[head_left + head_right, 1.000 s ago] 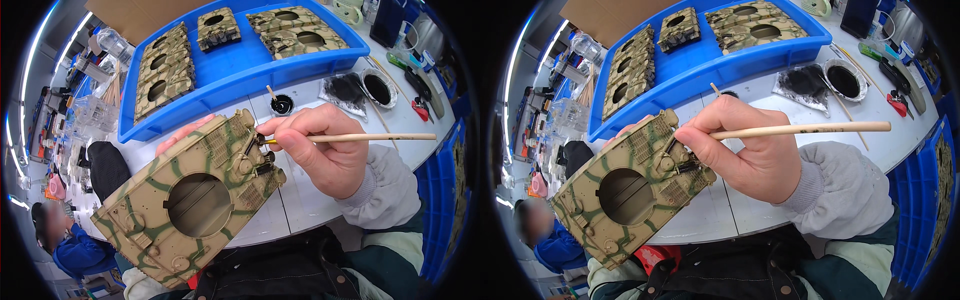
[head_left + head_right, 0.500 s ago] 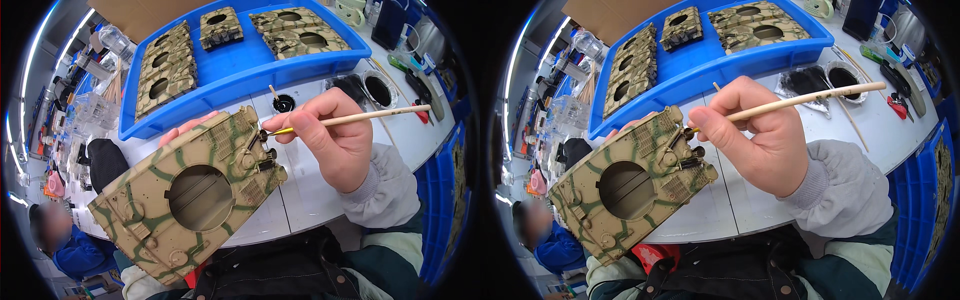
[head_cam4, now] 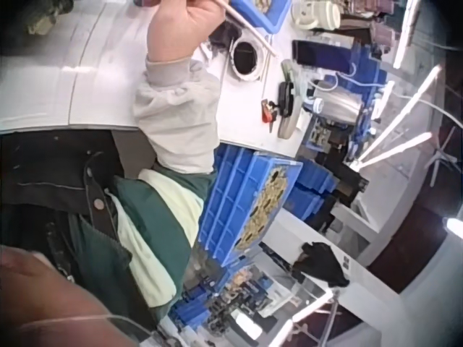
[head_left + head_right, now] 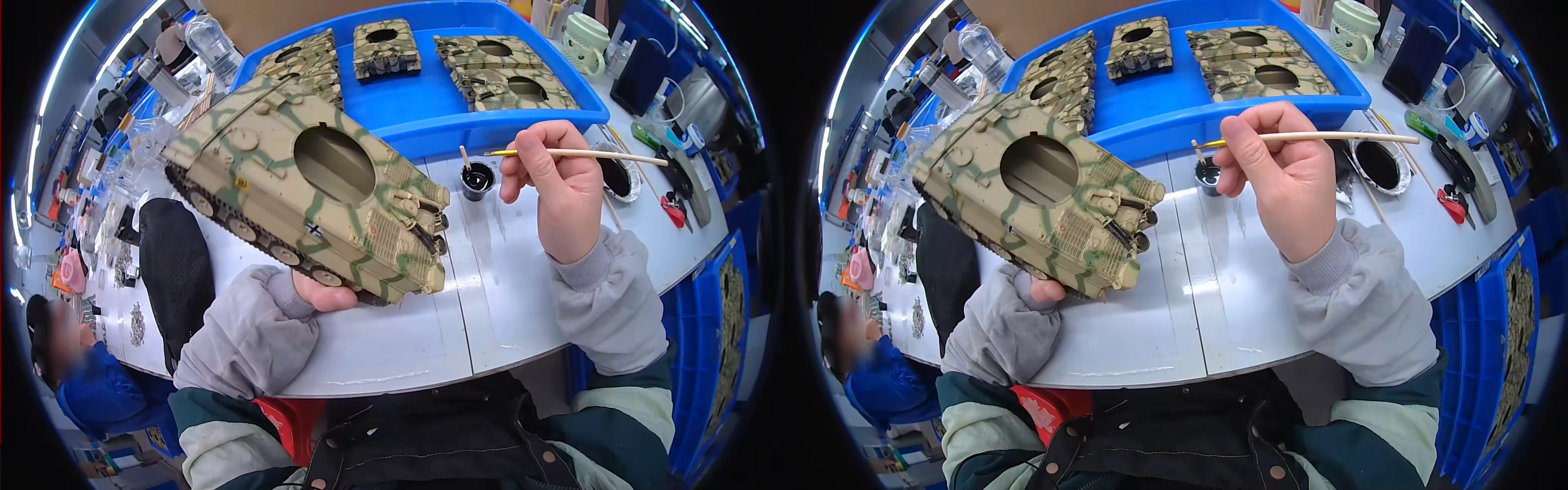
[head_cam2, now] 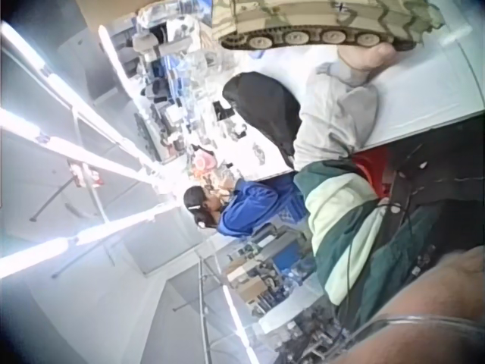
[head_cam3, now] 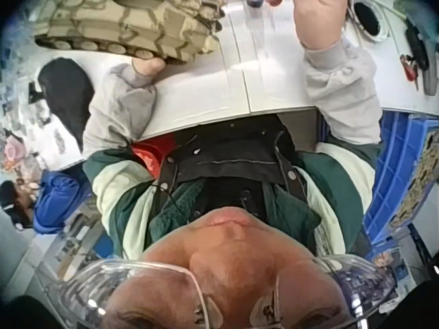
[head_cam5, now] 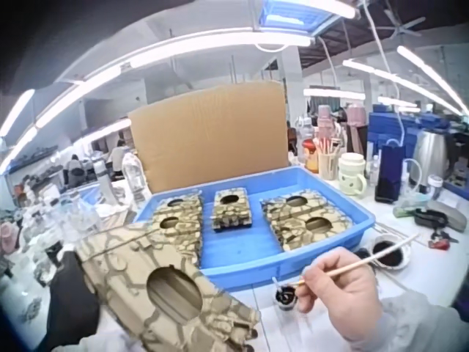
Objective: Painting camouflage dots on a model toy tank using a brush.
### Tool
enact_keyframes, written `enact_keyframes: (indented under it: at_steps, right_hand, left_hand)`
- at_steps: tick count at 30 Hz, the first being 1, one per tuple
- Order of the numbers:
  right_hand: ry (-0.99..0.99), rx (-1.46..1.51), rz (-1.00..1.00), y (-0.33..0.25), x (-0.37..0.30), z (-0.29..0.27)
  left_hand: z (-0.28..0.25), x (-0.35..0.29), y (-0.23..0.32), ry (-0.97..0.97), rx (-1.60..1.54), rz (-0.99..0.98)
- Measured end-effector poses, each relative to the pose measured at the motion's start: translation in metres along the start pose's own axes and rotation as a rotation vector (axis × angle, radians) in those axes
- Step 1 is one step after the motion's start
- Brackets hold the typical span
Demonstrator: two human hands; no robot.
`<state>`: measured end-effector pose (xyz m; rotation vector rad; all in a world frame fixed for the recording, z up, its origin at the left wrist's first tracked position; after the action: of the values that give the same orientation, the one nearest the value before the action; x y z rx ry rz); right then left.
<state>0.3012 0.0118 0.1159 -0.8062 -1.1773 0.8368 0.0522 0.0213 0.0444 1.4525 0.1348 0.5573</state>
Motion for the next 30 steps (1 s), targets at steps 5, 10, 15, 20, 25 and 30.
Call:
enact_keyframes:
  at_steps: [5,10,15,20,25,30]
  right_hand:
    - [-0.022,-0.046,0.014,0.009,0.006,-0.006]
    - [-0.033,-0.064,0.005,0.010,0.006,-0.006]
    - [-0.067,-0.046,-0.049,0.000,-0.001,0.003]
    - [-0.152,0.041,-0.172,-0.016,-0.018,0.013]
    - [-0.188,-0.026,-0.284,-0.023,-0.023,0.019]
    - [-0.273,0.024,-0.277,-0.025,-0.026,0.027]
  left_hand:
    - [-0.005,0.000,-0.011,0.123,-0.252,-0.009]
    - [-0.004,0.002,-0.013,0.210,-0.360,-0.023]
    - [-0.011,-0.001,-0.016,0.240,-0.424,0.028]
    - [-0.002,0.000,0.001,0.051,0.076,-0.106]
    - [0.017,0.015,0.000,-0.217,0.833,0.029]
    - [0.054,0.013,0.005,-0.273,0.930,0.085]
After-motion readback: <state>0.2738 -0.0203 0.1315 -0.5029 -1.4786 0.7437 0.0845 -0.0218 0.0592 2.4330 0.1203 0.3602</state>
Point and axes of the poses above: each hand's wrist, its own x-axis towards the middle knuckle, its own z-axis out of the palm, y = z × x, the point moved 5 cm from there along x, towards the middle knuckle, and after that the axes turned 4 degrees about -z, right-handed, at the moved point
